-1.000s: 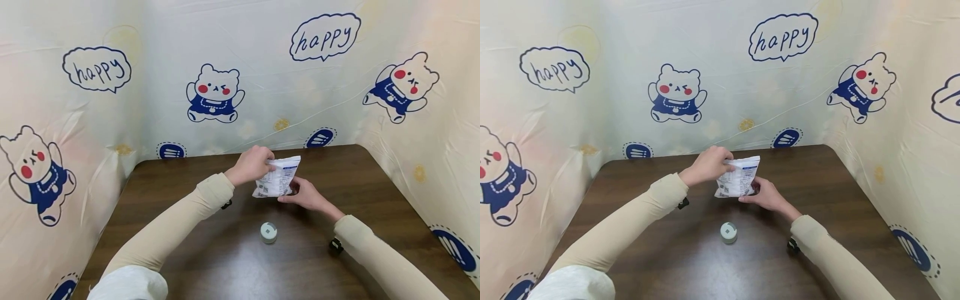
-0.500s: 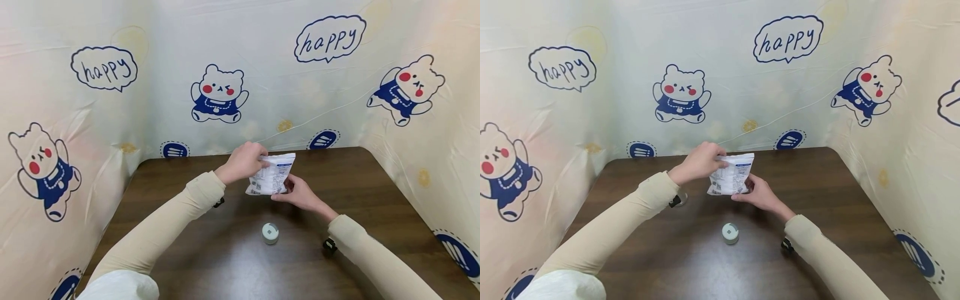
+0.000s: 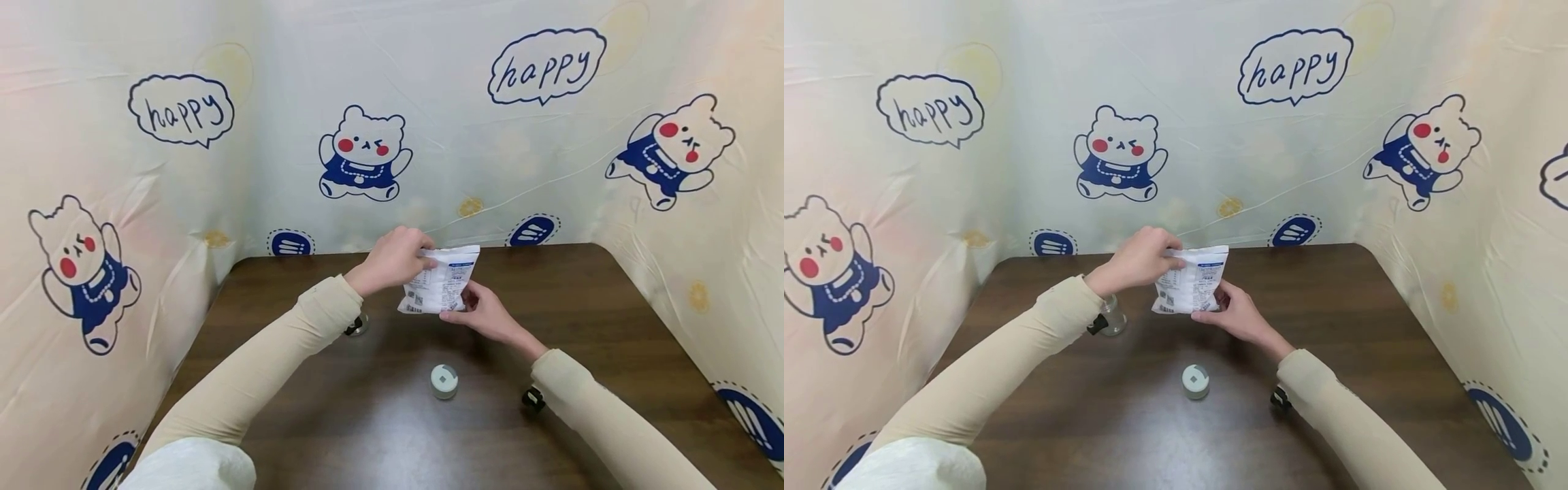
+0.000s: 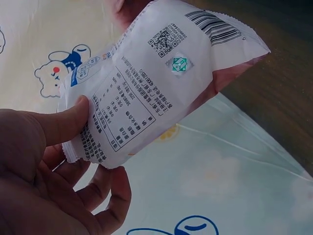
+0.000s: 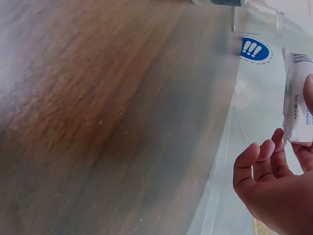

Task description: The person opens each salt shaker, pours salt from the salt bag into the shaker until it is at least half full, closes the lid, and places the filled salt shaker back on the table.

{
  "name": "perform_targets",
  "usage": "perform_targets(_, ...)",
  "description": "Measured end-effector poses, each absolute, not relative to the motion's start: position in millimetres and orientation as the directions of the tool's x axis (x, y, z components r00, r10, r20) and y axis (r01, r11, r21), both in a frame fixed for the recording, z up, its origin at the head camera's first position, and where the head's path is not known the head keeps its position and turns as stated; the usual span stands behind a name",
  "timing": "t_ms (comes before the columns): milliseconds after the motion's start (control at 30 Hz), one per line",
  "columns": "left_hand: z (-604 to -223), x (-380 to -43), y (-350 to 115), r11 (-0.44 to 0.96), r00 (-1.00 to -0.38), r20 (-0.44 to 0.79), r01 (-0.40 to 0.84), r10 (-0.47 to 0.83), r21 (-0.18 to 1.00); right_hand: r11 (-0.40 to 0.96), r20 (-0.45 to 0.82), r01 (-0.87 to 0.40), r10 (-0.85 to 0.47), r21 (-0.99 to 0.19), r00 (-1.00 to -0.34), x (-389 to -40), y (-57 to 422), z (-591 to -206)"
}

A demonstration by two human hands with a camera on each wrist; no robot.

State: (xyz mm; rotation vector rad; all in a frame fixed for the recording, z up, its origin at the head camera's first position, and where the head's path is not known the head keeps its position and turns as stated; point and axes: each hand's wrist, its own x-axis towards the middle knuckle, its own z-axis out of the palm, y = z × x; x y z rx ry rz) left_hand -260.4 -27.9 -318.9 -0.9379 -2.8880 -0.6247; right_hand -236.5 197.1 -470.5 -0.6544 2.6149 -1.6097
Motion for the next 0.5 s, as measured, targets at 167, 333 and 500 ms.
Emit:
perform_targets(167, -312.0, -260.2, -29.5, 0.742, -0.822, 0.153, 0.563, 0.549, 0.363, 0.297, 0.178, -0.303, -0.383, -0.905, -0.907, -239.8, 192.5, -469.4)
perform_targets(333, -305.1, -260.8, -31.0, 0.741, -0.827, 0.156, 0.556, 0.54, 0.378, 0.203, 0.093, -0.191, -0.412, -0.96, -0.907, -241.0, 187.5, -469.8)
perform_targets(500, -295.5, -261.2, -32.2, 0.73, -0.826, 0.183, 0.559, 0.534, 0.393, 0.135, 0.009, -0.071, -0.41, -0.988, -0.912, -243.3, 185.2, -473.3)
